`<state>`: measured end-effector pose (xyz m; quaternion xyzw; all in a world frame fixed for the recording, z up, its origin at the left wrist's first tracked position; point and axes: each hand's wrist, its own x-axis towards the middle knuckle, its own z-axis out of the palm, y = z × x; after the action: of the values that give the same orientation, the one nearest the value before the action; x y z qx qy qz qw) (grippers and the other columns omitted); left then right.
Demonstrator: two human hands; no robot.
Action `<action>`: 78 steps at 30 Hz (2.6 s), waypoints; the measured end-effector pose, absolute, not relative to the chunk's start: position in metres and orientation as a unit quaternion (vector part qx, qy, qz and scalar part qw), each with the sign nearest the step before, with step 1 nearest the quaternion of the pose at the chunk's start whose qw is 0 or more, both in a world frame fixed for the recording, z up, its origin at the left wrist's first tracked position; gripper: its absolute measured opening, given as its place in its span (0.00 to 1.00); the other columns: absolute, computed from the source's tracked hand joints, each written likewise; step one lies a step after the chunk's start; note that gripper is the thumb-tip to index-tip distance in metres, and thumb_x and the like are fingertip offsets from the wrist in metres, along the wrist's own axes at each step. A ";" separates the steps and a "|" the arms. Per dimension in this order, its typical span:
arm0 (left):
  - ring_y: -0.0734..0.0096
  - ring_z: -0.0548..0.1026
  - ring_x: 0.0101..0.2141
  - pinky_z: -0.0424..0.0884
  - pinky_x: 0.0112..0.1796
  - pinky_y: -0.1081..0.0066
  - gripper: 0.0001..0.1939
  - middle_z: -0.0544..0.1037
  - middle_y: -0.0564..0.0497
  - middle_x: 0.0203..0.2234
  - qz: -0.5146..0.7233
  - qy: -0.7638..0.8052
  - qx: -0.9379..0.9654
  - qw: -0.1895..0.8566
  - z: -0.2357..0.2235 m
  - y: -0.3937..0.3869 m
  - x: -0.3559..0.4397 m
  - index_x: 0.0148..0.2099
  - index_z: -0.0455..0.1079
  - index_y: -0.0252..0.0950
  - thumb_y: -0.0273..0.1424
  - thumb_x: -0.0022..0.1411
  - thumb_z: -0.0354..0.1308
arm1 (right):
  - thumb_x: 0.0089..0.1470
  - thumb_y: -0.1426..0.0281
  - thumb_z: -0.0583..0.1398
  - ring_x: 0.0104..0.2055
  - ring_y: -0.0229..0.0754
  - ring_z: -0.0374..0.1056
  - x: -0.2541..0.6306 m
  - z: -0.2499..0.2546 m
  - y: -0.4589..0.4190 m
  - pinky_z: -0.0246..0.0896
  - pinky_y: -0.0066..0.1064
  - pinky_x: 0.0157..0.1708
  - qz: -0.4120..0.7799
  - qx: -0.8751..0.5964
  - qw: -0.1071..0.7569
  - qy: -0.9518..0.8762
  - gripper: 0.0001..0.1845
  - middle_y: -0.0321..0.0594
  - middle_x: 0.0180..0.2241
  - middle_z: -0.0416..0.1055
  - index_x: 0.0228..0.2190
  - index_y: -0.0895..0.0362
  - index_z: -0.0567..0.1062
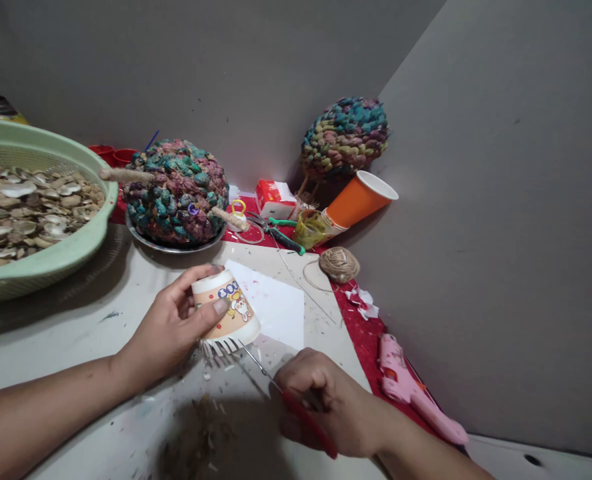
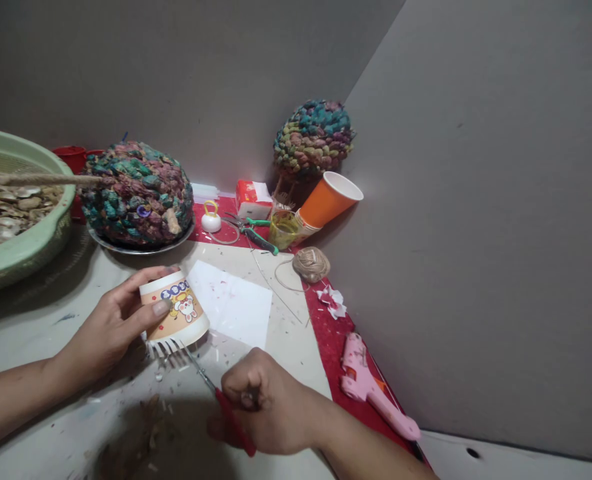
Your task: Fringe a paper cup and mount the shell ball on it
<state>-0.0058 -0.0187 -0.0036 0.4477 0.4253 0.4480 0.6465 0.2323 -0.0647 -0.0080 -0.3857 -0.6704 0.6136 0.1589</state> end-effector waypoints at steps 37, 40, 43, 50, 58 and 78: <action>0.63 0.78 0.47 0.74 0.47 0.68 0.36 0.77 0.45 0.51 0.443 0.361 0.421 0.704 -0.010 -0.026 0.000 0.62 0.56 0.42 0.36 0.58 0.70 | 0.46 0.72 0.65 0.18 0.28 0.43 0.229 -0.018 -0.071 0.37 0.26 0.19 0.544 -0.366 0.204 -0.727 0.27 0.26 0.13 0.47 0.13 0.56 0.51; 0.61 0.78 0.47 0.74 0.48 0.65 0.35 0.77 0.43 0.50 0.430 0.366 0.422 0.709 -0.010 -0.026 0.000 0.62 0.57 0.40 0.36 0.57 0.70 | 0.43 0.75 0.61 0.18 0.29 0.45 0.229 -0.020 -0.071 0.37 0.26 0.20 0.518 -0.348 0.208 -0.753 0.21 0.27 0.14 0.48 0.14 0.56 0.53; 0.60 0.78 0.47 0.74 0.47 0.63 0.33 0.78 0.42 0.50 0.423 0.366 0.426 0.711 -0.010 -0.027 0.000 0.61 0.58 0.39 0.36 0.58 0.69 | 0.43 0.75 0.61 0.19 0.30 0.46 0.230 -0.019 -0.071 0.37 0.26 0.20 0.513 -0.342 0.208 -0.759 0.20 0.27 0.14 0.49 0.15 0.56 0.53; 0.61 0.79 0.46 0.75 0.46 0.65 0.33 0.81 0.43 0.47 0.435 0.369 0.422 0.705 -0.010 -0.026 -0.001 0.59 0.60 0.38 0.36 0.56 0.71 | 0.45 0.73 0.64 0.18 0.29 0.44 0.230 -0.016 -0.068 0.37 0.26 0.19 0.537 -0.388 0.152 -0.734 0.24 0.26 0.14 0.48 0.14 0.56 0.53; 0.69 0.80 0.40 0.76 0.41 0.73 0.30 0.82 0.48 0.42 0.495 0.360 0.398 0.683 -0.006 -0.022 -0.003 0.57 0.63 0.38 0.35 0.56 0.71 | 0.45 0.73 0.66 0.18 0.28 0.44 0.229 -0.013 -0.068 0.40 0.25 0.19 0.585 -0.399 0.143 -0.691 0.24 0.25 0.14 0.48 0.13 0.57 0.56; 0.68 0.80 0.41 0.76 0.41 0.73 0.28 0.82 0.49 0.42 0.476 0.370 0.407 0.686 -0.005 -0.023 -0.004 0.56 0.65 0.39 0.36 0.57 0.70 | 0.45 0.71 0.65 0.17 0.27 0.41 0.229 -0.011 -0.068 0.34 0.26 0.18 0.587 -0.377 0.187 -0.691 0.26 0.25 0.13 0.45 0.12 0.57 0.53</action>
<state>-0.0036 -0.0233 -0.0053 0.4066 0.3696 0.4762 0.6865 0.2291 -0.0679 -0.0111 -0.3774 -0.6913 0.5873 0.1866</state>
